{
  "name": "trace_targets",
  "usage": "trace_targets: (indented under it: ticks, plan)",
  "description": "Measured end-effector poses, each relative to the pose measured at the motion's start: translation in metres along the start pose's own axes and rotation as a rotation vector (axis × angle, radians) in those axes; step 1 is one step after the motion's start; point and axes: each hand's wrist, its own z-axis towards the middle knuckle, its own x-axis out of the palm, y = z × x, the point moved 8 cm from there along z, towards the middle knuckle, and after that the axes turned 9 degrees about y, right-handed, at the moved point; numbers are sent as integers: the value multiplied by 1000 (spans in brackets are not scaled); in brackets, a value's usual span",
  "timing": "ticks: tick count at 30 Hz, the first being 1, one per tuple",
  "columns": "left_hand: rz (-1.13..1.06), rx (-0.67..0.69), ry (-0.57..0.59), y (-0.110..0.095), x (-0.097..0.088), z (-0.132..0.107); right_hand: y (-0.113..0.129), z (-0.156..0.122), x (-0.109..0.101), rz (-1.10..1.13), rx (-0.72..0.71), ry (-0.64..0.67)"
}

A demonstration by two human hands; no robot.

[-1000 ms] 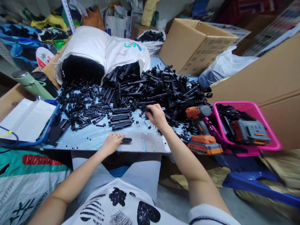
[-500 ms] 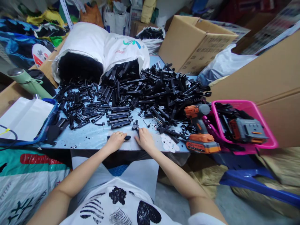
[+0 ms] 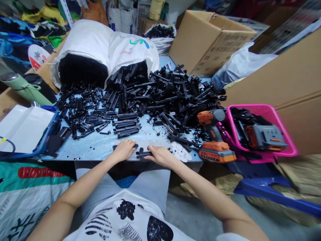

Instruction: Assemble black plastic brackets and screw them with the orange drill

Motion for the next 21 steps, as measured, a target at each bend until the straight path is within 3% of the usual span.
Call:
trace_targets:
  ticks: [3, 8, 15, 21]
  plan:
    - [-2, 2, 37, -4, -3, 4, 15, 4, 8, -60, -86, -12]
    - [-18, -10, 37, -7, -5, 2, 19, 13, 15, -103, -16, -37]
    - [-98, 12, -157, 3, -12, -14, 39, 4, -9, -201, -13, -187]
    - [-133, 43, -232, 4, -20, -18, 45, 3, -32, -214, -57, -130]
